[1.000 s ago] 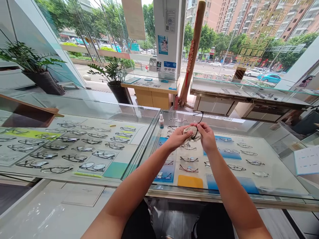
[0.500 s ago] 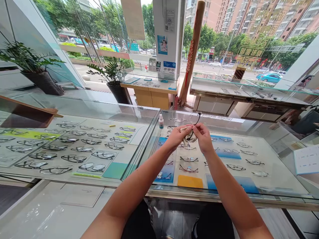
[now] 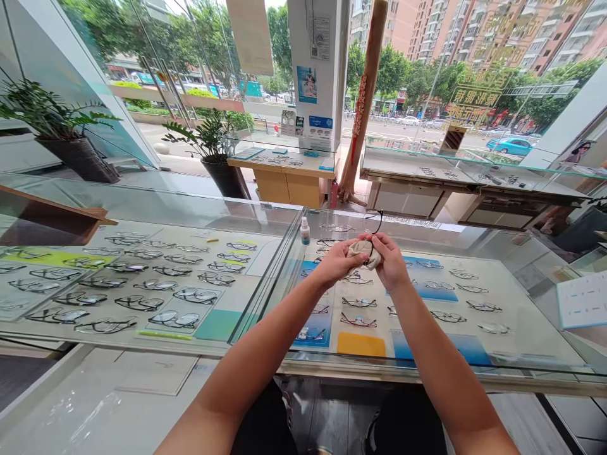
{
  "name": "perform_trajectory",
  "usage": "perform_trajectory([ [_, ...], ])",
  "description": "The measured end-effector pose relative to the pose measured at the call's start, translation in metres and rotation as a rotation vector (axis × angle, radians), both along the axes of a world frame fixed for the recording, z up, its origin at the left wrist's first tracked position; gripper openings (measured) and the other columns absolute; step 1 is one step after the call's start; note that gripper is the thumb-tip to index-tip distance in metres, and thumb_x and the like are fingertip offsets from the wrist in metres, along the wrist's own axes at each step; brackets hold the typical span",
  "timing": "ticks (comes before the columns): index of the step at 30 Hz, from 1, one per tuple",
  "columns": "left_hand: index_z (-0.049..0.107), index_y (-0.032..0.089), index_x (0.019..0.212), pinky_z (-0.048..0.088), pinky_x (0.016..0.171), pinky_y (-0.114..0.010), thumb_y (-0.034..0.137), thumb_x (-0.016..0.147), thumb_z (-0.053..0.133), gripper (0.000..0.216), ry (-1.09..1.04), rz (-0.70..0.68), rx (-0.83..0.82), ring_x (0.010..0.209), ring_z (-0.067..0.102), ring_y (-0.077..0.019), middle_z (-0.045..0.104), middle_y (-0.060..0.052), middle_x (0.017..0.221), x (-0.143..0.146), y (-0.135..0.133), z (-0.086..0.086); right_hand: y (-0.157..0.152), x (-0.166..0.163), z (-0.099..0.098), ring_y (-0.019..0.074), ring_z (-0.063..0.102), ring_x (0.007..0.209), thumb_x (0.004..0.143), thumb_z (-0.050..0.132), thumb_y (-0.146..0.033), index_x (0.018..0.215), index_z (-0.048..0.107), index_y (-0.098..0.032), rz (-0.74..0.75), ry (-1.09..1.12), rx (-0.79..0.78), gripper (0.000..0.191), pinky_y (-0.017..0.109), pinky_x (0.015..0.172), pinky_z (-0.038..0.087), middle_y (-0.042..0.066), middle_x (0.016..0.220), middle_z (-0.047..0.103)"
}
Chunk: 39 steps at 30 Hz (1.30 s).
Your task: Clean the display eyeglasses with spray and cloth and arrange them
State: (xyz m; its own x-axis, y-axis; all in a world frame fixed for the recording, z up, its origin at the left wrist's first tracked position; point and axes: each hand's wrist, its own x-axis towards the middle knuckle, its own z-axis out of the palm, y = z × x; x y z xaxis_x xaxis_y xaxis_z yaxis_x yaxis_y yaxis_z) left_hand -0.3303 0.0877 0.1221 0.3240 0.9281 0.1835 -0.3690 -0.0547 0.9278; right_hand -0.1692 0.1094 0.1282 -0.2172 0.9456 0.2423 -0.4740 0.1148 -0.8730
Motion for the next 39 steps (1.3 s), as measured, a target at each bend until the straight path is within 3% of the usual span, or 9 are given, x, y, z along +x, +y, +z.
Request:
perform_trajectory([
  [9, 0.079, 0.014, 0.126, 0.05, 0.084, -0.031, 0.067, 0.087, 0.082, 0.066, 0.114, 0.293, 0.106, 0.093, 0.067, -0.0212, 0.078, -0.01, 0.106, 0.009, 0.004, -0.008, -0.004, -0.005, -0.004, 0.0229, 0.078, 0.099, 0.081, 0.091, -0.056, 0.093, 0.079, -0.028, 0.01, -0.063, 0.055, 0.033, 0.035, 0.082, 0.064, 0.003, 0.112, 0.084],
  [14, 0.079, 0.014, 0.121, 0.05, 0.085, -0.032, 0.069, 0.093, 0.074, 0.062, 0.139, 0.147, 0.131, 0.091, 0.065, -0.0202, 0.076, -0.009, 0.103, 0.001, 0.001, 0.0, 0.0, 0.0, -0.006, 0.0213, 0.077, 0.092, 0.08, 0.092, -0.054, 0.092, 0.08, -0.027, -0.022, -0.017, -0.001, 0.032, 0.033, 0.075, 0.063, 0.004, 0.111, 0.084],
  [19, 0.076, 0.014, 0.128, 0.047, 0.081, -0.029, 0.058, 0.086, 0.087, 0.062, 0.091, -0.002, 0.112, 0.088, 0.063, -0.0178, 0.073, -0.008, 0.102, -0.003, -0.002, 0.005, 0.004, 0.001, -0.004, 0.0211, 0.076, 0.092, 0.078, 0.093, -0.055, 0.09, 0.079, -0.025, -0.036, 0.013, -0.024, 0.035, 0.034, 0.079, 0.064, 0.005, 0.114, 0.084],
  [23, 0.075, 0.013, 0.128, 0.044, 0.072, -0.026, 0.06, 0.082, 0.09, 0.068, 0.097, 0.138, 0.08, 0.076, 0.058, -0.0137, 0.07, -0.003, 0.088, 0.003, 0.001, -0.001, 0.0, -0.004, -0.004, 0.023, 0.078, 0.096, 0.077, 0.094, -0.057, 0.091, 0.079, -0.028, 0.0, -0.003, -0.008, 0.035, 0.036, 0.08, 0.065, 0.004, 0.113, 0.084],
  [28, 0.079, 0.015, 0.119, 0.048, 0.074, -0.028, 0.071, 0.084, 0.082, 0.067, 0.118, 0.323, 0.092, 0.079, 0.062, -0.0166, 0.074, -0.005, 0.089, 0.01, 0.003, -0.006, -0.005, -0.009, -0.003, 0.0251, 0.079, 0.1, 0.077, 0.094, -0.058, 0.091, 0.081, -0.028, 0.004, -0.043, 0.033, 0.035, 0.038, 0.086, 0.066, 0.005, 0.111, 0.085],
  [34, 0.079, 0.015, 0.108, 0.051, 0.082, -0.031, 0.075, 0.09, 0.072, 0.063, 0.113, 0.268, 0.123, 0.089, 0.065, -0.0201, 0.075, -0.006, 0.095, 0.011, -0.002, 0.0, -0.002, -0.004, -0.004, 0.0216, 0.077, 0.094, 0.073, 0.097, -0.054, 0.088, 0.083, -0.027, -0.049, 0.026, -0.024, 0.033, 0.034, 0.081, 0.065, 0.004, 0.109, 0.085],
  [39, 0.075, 0.016, 0.096, 0.049, 0.079, -0.031, 0.073, 0.093, 0.07, 0.058, 0.106, 0.251, 0.1, 0.082, 0.061, -0.0182, 0.072, -0.004, 0.087, 0.006, -0.001, 0.001, 0.009, 0.017, 0.0, 0.0194, 0.075, 0.095, 0.074, 0.096, -0.052, 0.091, 0.082, -0.029, -0.112, 0.11, -0.076, 0.032, 0.03, 0.073, 0.063, 0.003, 0.118, 0.082],
])
